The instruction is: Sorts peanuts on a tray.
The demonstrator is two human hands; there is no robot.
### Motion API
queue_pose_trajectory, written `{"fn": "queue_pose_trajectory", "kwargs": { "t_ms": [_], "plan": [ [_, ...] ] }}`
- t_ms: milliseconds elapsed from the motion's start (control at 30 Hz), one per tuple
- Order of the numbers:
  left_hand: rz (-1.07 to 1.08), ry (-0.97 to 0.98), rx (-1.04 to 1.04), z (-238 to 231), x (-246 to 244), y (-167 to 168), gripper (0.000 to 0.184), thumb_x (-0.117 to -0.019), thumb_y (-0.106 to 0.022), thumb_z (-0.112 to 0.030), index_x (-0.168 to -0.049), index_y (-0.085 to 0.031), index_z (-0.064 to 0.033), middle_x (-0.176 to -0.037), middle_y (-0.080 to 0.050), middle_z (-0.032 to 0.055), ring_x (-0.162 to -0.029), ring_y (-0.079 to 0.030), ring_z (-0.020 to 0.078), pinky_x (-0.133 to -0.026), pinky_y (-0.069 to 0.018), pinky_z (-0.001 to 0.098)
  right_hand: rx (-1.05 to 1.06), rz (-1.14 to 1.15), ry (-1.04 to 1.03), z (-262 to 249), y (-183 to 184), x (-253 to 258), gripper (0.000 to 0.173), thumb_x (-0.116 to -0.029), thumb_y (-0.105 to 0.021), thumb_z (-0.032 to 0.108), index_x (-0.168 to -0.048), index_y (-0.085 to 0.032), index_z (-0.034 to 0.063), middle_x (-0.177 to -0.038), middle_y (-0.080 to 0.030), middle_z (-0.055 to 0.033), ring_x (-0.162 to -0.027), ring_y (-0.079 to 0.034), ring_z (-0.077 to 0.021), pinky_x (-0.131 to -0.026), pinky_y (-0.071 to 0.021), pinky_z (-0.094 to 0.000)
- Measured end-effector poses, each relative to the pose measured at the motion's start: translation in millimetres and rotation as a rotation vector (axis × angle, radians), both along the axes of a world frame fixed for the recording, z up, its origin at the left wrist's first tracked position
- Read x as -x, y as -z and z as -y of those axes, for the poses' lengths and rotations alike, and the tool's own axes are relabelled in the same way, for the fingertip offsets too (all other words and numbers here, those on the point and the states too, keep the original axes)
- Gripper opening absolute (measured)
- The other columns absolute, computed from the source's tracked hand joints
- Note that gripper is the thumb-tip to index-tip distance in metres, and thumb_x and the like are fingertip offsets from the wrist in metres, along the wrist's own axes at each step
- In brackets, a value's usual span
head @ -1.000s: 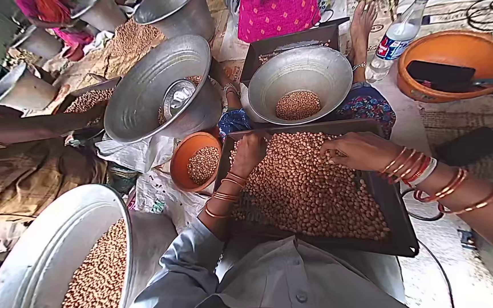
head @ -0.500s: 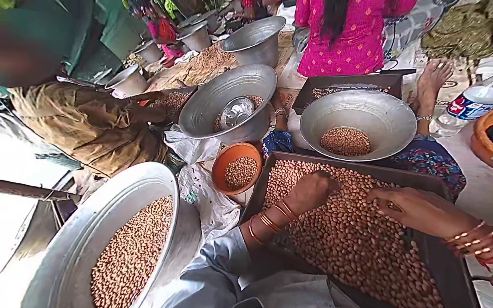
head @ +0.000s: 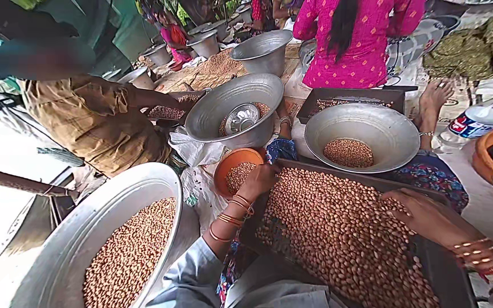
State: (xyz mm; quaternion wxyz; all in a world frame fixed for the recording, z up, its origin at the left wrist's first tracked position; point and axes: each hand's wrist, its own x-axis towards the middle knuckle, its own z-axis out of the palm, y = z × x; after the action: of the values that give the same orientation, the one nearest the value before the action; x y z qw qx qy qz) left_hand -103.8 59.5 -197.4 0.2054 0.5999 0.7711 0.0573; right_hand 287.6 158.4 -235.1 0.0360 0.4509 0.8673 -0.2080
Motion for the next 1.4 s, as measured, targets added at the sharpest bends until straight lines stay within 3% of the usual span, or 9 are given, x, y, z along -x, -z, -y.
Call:
{"fn": "queue_pose_trajectory", "kwargs": {
  "t_ms": [233,400,567,667,767,900,1100,1233,1400],
  "plan": [
    [-0.28,0.121,0.202,-32.9,-44.2,41.8,0.048,-0.1013,-0.062,-0.022,-0.143,-0.056,-0.0002,-0.147,-0.053,0.0261,-0.128,-0.057,0.0457,-0.103,-0.0483,0.0606,0.051,0.236,0.097,5.0,3.8,9.2,0.057,-0.0974,-0.07,0.019,-0.148,-0.049,0.0036,-0.145,-0.049,-0.0312,-0.129,-0.055,-0.0501,-0.098,-0.0495,-0.0627],
    [-0.228,0.318,0.216,-13.3,-91.2,50.4,0.037,-0.0974,-0.052,0.005,-0.134,-0.055,0.0088,-0.137,-0.057,0.0276,-0.12,-0.062,0.0462,-0.095,-0.0528,0.0589,0.131,0.265,-0.006,25.2,5.6,33.1,0.068,-0.0932,-0.069,0.008,-0.153,-0.04,-0.0027,-0.152,-0.041,-0.032,-0.13,-0.053,-0.0498,-0.102,-0.0488,-0.0589],
    [-0.077,0.397,0.287,8.7,-118.6,37.9,0.052,-0.0893,-0.064,0.005,-0.14,-0.05,0.0062,-0.137,-0.057,0.0285,-0.119,-0.062,0.0474,-0.095,-0.0519,0.0611,0.328,0.194,-0.07,50.3,-7.5,50.8,0.088,-0.0898,-0.073,0.008,-0.162,-0.023,-0.0001,-0.163,-0.034,-0.0255,-0.146,-0.041,-0.0413,-0.116,-0.0365,-0.0561],
    [0.156,0.341,0.378,12.6,-127.1,34.2,0.06,-0.0851,-0.072,0.001,-0.14,-0.049,0.0062,-0.131,-0.06,0.0299,-0.122,-0.06,0.045,-0.1,-0.0481,0.0619,0.451,-0.018,-0.07,55.6,-9.5,51.8,0.094,-0.0913,-0.08,0.023,-0.161,-0.022,-0.0031,-0.158,-0.04,-0.0277,-0.146,-0.041,-0.0391,-0.12,-0.0312,-0.0519],
    [0.761,0.138,0.353,22.1,-119.3,37.7,0.054,-0.089,-0.067,0.007,-0.138,-0.045,0.0054,-0.119,-0.061,0.0124,-0.104,-0.061,0.0114,-0.092,-0.0521,0.0298,0.632,-0.35,-0.015,57.1,-8.4,46.6,0.089,-0.0914,-0.078,0.015,-0.161,-0.025,-0.0009,-0.162,-0.036,-0.024,-0.149,-0.039,-0.028,-0.121,-0.0309,-0.04],
    [1.239,-0.136,0.188,32.3,-109.6,30.1,0.028,-0.089,-0.056,0.016,-0.099,-0.061,-0.0099,-0.082,-0.069,-0.007,-0.073,-0.065,0.0003,-0.07,-0.0564,0.0189,0.684,-0.73,0.01,57.1,-18.0,39.0,0.045,-0.092,-0.064,-0.008,-0.135,-0.058,0.0017,-0.121,-0.066,-0.0088,-0.102,-0.064,-0.0069,-0.09,-0.0537,-0.0239],
    [0.757,0.288,-0.082,44.5,-71.4,7.0,0.048,-0.092,-0.051,0.013,-0.13,-0.063,-0.0129,-0.101,-0.069,0.0035,-0.071,-0.062,0.0086,-0.057,-0.0535,0.0232,0.343,-0.667,-0.187,35.1,-20.3,22.8,0.029,-0.0986,-0.049,-0.005,-0.11,-0.072,0.0082,-0.107,-0.072,0.0003,-0.093,-0.065,-0.0045,-0.083,-0.0531,-0.0268],
    [0.241,0.401,-0.213,45.6,-79.3,6.2,0.031,-0.0969,-0.062,-0.002,-0.124,-0.071,-0.0161,-0.117,-0.072,0.0044,-0.089,-0.072,0.0195,-0.079,-0.0601,0.0471,0.199,-0.556,-0.201,30.5,-24.7,17.8,0.034,-0.0978,-0.045,-0.004,-0.108,-0.074,0.0118,-0.11,-0.072,-0.0031,-0.09,-0.068,-0.0117,-0.08,-0.0568,-0.0343],
    [0.197,0.494,-0.256,54.0,-107.3,18.0,0.012,-0.0929,-0.072,-0.008,-0.104,-0.076,-0.0127,-0.107,-0.073,0.0041,-0.088,-0.072,0.0191,-0.078,-0.0614,0.0426,0.039,-0.399,-0.21,23.5,-28.5,10.3,0.032,-0.0953,-0.052,-0.005,-0.108,-0.074,0.0139,-0.114,-0.07,-0.008,-0.101,-0.068,-0.0223,-0.084,-0.0564,-0.0431]
  ]
}}
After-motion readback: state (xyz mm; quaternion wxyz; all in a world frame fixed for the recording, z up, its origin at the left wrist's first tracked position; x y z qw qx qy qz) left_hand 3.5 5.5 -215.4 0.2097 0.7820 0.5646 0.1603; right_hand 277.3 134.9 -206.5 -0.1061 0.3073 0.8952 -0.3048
